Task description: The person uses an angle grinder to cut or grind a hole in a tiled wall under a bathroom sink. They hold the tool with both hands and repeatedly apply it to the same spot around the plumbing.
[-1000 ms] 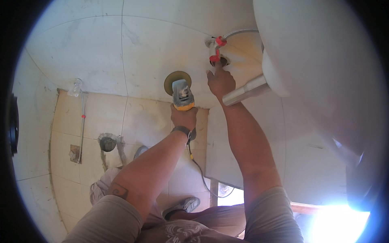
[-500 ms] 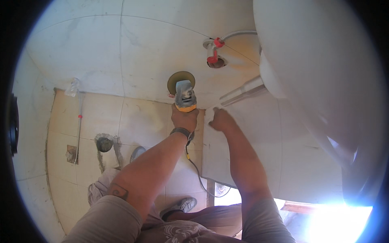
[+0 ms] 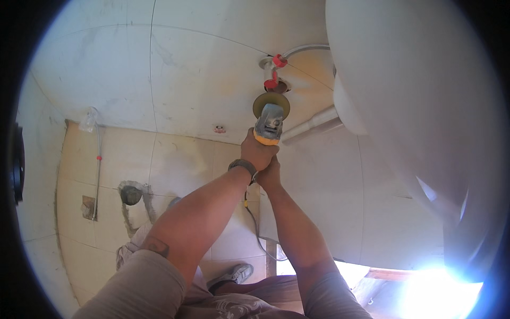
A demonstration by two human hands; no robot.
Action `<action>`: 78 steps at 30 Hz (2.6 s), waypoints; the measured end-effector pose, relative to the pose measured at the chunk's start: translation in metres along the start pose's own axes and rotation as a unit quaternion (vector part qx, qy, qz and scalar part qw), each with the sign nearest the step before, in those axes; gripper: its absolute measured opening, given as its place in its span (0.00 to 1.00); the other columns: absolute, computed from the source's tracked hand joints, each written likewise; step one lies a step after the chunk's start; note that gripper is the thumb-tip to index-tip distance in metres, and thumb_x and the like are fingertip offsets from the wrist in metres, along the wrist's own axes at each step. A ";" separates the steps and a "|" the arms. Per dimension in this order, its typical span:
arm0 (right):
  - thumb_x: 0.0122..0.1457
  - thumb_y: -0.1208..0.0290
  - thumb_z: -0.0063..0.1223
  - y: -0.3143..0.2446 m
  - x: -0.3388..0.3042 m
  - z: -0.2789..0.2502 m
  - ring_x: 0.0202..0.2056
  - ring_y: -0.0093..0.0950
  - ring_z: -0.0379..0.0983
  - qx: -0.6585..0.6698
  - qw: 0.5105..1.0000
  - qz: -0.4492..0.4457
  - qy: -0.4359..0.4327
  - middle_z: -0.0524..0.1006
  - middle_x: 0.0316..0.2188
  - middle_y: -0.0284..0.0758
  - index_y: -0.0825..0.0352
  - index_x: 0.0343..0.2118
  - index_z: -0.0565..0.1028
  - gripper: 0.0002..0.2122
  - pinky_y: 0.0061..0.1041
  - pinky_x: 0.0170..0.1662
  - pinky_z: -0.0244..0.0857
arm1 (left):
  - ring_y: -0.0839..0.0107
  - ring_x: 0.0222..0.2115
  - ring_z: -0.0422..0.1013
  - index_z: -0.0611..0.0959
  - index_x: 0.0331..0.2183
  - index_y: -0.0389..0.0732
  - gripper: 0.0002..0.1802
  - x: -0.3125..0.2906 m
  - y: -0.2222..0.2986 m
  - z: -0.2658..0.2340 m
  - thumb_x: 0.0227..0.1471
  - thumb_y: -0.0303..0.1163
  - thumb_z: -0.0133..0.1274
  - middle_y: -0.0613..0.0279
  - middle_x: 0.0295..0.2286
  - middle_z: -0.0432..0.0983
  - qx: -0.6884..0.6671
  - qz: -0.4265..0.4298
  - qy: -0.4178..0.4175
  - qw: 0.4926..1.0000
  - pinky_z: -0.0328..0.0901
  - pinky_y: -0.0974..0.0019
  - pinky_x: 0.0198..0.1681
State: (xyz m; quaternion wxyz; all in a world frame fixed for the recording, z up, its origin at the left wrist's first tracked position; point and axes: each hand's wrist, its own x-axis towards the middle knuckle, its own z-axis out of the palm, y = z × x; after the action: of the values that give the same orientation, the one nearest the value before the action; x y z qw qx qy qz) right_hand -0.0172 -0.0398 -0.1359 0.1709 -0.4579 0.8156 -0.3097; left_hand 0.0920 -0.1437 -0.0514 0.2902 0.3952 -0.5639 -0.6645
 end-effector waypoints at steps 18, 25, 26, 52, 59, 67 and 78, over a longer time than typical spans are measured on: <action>0.45 0.73 0.77 -0.006 0.021 -0.002 0.59 0.34 0.71 0.047 0.996 0.073 -0.005 0.73 0.57 0.41 0.70 0.60 0.63 0.40 0.32 0.59 0.65 | 0.47 0.50 0.76 0.70 0.53 0.35 0.41 0.021 -0.006 0.006 0.39 0.37 0.72 0.44 0.47 0.79 0.029 -0.011 0.001 1.000 0.71 0.53 0.55; 0.49 0.72 0.74 -0.002 0.012 0.004 0.59 0.33 0.70 0.072 0.997 0.011 0.037 0.73 0.57 0.41 0.70 0.61 0.63 0.38 0.32 0.60 0.65 | 0.47 0.50 0.76 0.71 0.53 0.36 0.41 0.020 -0.009 0.010 0.39 0.35 0.71 0.44 0.47 0.80 0.016 0.012 -0.010 1.000 0.71 0.53 0.55; 0.49 0.72 0.74 -0.003 0.015 0.003 0.60 0.33 0.70 0.074 0.996 0.017 0.035 0.72 0.57 0.41 0.70 0.61 0.62 0.38 0.32 0.61 0.65 | 0.47 0.50 0.76 0.71 0.53 0.36 0.41 0.021 -0.008 0.010 0.39 0.35 0.71 0.44 0.47 0.80 0.011 0.012 -0.012 1.000 0.71 0.53 0.55; 0.47 0.71 0.76 0.001 0.012 -0.005 0.60 0.32 0.69 0.045 0.998 0.045 0.017 0.71 0.59 0.40 0.69 0.63 0.60 0.42 0.31 0.61 0.64 | 0.44 0.49 0.75 0.71 0.50 0.36 0.39 0.026 -0.008 0.015 0.37 0.34 0.70 0.41 0.45 0.79 0.018 -0.004 -0.016 1.000 0.71 0.51 0.55; 0.45 0.71 0.77 0.002 0.017 0.001 0.59 0.31 0.69 0.119 0.991 0.040 0.038 0.71 0.58 0.39 0.69 0.62 0.61 0.42 0.31 0.60 0.65 | 0.43 0.49 0.76 0.72 0.49 0.36 0.37 0.026 -0.007 0.015 0.37 0.33 0.70 0.41 0.44 0.79 0.008 0.007 -0.002 1.000 0.71 0.51 0.55; 0.44 0.69 0.77 -0.005 0.012 -0.007 0.60 0.36 0.70 0.062 0.996 0.054 0.029 0.72 0.58 0.42 0.69 0.61 0.63 0.42 0.33 0.61 0.64 | 0.44 0.50 0.76 0.70 0.52 0.35 0.40 0.028 -0.008 0.018 0.38 0.36 0.70 0.41 0.46 0.79 0.032 -0.012 -0.028 0.999 0.71 0.52 0.55; 0.45 0.68 0.76 -0.003 0.015 -0.008 0.60 0.38 0.70 0.058 0.997 0.028 0.050 0.72 0.57 0.43 0.69 0.61 0.63 0.41 0.34 0.61 0.64 | 0.46 0.51 0.76 0.70 0.54 0.36 0.41 0.032 -0.011 0.022 0.39 0.36 0.69 0.42 0.47 0.79 0.024 -0.010 -0.022 0.999 0.70 0.53 0.56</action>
State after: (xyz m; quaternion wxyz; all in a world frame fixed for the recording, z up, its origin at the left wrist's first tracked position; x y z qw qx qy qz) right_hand -0.0277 -0.0514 -0.1277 0.1649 -0.4085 0.8163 -0.3736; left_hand 0.0572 -0.1572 -0.0670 0.2619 0.3930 -0.5821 -0.6619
